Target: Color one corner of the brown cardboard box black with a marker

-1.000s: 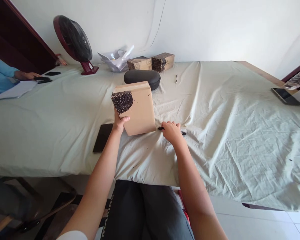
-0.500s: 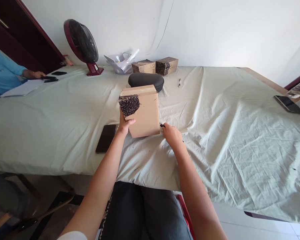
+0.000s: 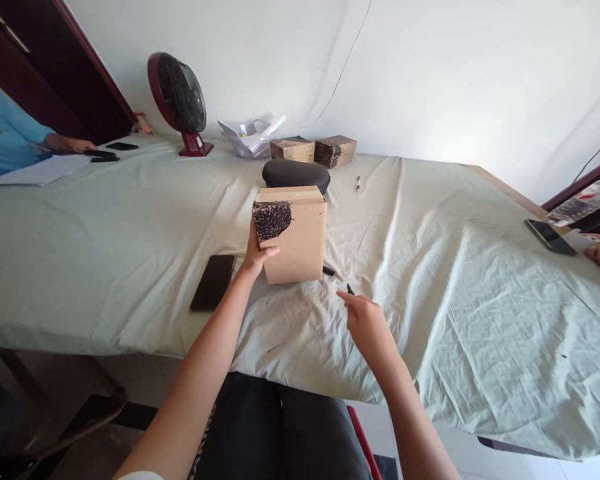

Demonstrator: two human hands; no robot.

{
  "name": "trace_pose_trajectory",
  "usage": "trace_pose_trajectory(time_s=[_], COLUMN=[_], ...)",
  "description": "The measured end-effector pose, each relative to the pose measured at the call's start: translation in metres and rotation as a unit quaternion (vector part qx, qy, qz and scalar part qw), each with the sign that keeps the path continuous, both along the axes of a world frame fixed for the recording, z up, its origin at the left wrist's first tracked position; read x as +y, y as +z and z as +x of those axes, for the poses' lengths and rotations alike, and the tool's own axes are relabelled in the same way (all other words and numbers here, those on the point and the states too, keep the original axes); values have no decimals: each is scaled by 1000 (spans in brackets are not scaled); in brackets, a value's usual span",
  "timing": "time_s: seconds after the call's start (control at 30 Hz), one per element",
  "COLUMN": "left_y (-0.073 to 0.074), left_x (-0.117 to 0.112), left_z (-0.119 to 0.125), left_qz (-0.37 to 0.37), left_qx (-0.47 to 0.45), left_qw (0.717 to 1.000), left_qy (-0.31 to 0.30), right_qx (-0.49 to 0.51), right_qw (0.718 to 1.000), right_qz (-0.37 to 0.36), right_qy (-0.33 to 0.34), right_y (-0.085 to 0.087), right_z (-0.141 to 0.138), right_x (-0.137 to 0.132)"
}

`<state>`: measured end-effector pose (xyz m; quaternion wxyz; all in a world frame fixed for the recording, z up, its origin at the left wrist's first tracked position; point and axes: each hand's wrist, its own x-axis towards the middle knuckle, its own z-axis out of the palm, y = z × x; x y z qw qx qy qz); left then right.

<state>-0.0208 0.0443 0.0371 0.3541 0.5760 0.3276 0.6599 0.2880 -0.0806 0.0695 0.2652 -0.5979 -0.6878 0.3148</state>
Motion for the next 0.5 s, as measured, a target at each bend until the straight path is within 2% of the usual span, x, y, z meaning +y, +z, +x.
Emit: trace_pose_trajectory(time_s=[0.03,0.1,0.13,0.2,0.3,0.37,0.43,0.5], left_y=[-1,-2,-4,-7,-12,-15,-15,-14], left_x=[0,1,2,4,8,11,13,14], left_z=[0,0,-1,-2,-3,-3,-2,-2], left_qz=[-6,-11,-12,-14,-13,-6,-3,-9], left_qx=[-2,-6,-9,-12,-6,-4,-7,-12], left_qw=[1000,1000,1000,1000,1000,1000,1000,1000], left_qy=[-3,-5,-5,-2,10,17,18,23], right_qx=[107,307,372,440,406,369,326,273], right_qw=[994,947,922,894,893,887,884,897], right_qz=[-27,-62,-49,46,171,256,312,317], right_qy=[20,76,94,70,90,104,122,140], right_y=[5,21,31,51,76,84,85,79], right_z=[0,-11,-23,-52,-98,-118,-128,-131], right_x=[0,11,21,43,75,93,108,120])
